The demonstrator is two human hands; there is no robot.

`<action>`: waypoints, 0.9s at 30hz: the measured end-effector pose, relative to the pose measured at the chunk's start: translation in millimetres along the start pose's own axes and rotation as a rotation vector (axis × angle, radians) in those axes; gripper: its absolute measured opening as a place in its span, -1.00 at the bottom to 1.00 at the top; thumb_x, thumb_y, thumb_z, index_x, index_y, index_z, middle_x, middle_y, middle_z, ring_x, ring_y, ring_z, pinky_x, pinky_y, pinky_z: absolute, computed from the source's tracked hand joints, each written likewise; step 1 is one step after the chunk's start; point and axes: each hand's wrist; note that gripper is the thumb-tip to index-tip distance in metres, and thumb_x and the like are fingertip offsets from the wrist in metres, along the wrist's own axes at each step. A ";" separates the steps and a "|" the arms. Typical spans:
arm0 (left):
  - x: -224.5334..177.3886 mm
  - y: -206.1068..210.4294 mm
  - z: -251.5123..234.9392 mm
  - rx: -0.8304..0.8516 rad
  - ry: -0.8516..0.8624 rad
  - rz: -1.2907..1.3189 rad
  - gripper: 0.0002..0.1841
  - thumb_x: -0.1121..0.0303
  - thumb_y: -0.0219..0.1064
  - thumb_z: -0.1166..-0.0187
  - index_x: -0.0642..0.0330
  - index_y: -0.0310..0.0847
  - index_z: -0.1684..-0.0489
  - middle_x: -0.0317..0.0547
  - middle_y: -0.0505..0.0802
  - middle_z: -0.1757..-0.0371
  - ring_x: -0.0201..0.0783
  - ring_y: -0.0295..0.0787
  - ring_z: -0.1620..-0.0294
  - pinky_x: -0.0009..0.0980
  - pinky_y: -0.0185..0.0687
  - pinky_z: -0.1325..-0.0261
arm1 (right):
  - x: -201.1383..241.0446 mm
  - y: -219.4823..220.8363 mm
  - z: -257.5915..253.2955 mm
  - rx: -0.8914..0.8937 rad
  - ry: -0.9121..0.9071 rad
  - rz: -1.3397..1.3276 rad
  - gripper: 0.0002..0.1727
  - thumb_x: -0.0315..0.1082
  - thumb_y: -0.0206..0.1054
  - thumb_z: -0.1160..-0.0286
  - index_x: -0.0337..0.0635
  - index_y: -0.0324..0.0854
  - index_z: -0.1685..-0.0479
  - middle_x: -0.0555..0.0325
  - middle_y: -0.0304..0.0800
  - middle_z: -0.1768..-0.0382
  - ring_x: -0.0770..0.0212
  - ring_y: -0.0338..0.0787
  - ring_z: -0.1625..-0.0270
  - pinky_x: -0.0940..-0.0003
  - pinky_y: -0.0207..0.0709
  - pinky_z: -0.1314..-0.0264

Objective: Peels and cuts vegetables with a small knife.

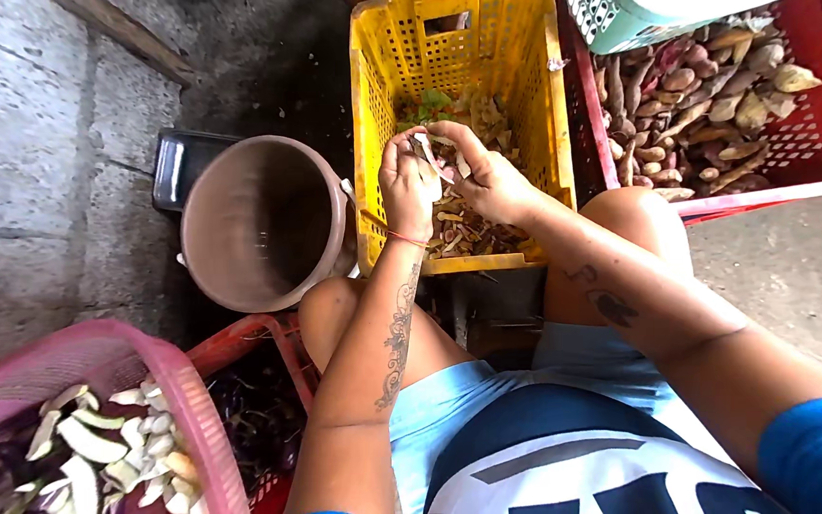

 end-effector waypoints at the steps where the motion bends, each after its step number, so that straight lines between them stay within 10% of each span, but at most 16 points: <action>1: 0.1 0.4 0.6 0.006 0.003 -0.006 -0.67 0.50 -0.20 -0.80 0.27 0.53 -0.15 -0.35 0.66 0.29 -0.53 0.62 0.38 -0.56 0.65 0.25 | 0.0 -0.3 0.0 0.000 0.014 -0.006 -0.42 -0.22 0.10 -0.81 0.04 0.19 -0.80 0.00 0.79 0.20 0.02 0.79 0.22 -0.11 0.65 0.06; 5: 5.1 4.3 7.7 0.041 0.017 -0.050 -0.68 0.42 -0.18 -0.87 0.29 0.55 -0.09 -0.34 0.74 0.24 -0.54 0.70 0.26 -0.53 0.69 0.11 | -3.6 -0.9 -4.0 -0.088 0.021 -0.142 -0.56 -0.29 0.08 -0.81 -0.12 0.36 -0.61 0.07 0.76 0.10 0.23 0.74 0.20 0.15 0.66 0.06; 9: 0.5 5.4 5.1 0.037 -0.093 0.123 -0.63 0.24 -0.18 -0.93 0.13 0.60 -0.04 -0.36 0.70 0.40 -0.51 0.60 0.53 -0.59 0.59 0.46 | 1.9 -1.7 -5.0 -0.105 0.094 -0.718 -0.66 -0.37 -0.09 -0.84 -0.16 0.28 -0.49 0.29 0.52 0.43 0.48 0.48 0.61 0.59 0.46 0.58; 13: -8.0 -5.4 -7.8 -0.057 -0.207 0.287 -0.75 0.30 -0.08 -0.90 0.06 0.56 -0.08 -0.35 0.70 0.37 -0.50 0.63 0.52 -0.62 0.61 0.47 | 8.1 -1.7 3.2 -0.005 0.122 -0.714 -0.45 -0.35 -0.09 -0.82 -0.09 0.08 -0.77 0.30 0.47 0.46 0.47 0.43 0.65 0.58 0.40 0.63; 17: -8.9 -13.5 -19.0 -0.149 -0.189 0.341 -0.75 0.35 -0.08 -0.91 0.13 0.52 -0.22 -0.26 0.73 0.33 -0.45 0.70 0.48 -0.57 0.68 0.44 | 11.1 4.2 11.1 0.107 -0.043 -0.260 -0.39 -0.25 0.03 -0.80 -0.07 0.13 -0.83 0.07 0.74 0.03 0.38 0.65 0.34 0.37 0.62 0.24; 27: -10.9 -6.3 -20.1 -0.248 -0.171 0.324 -0.73 0.34 -0.09 -0.92 0.19 0.54 -0.17 -0.22 0.74 0.36 -0.45 0.67 0.54 -0.60 0.60 0.52 | 12.0 4.2 9.7 0.136 -0.090 0.019 -0.38 -0.21 0.04 -0.81 -0.01 0.17 -0.85 0.06 0.75 0.35 0.10 0.69 0.40 -0.02 0.61 0.27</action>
Point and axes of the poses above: each hand's wrist, its own z-axis away from the middle knuckle, its own y-axis out of the palm, x = y × z
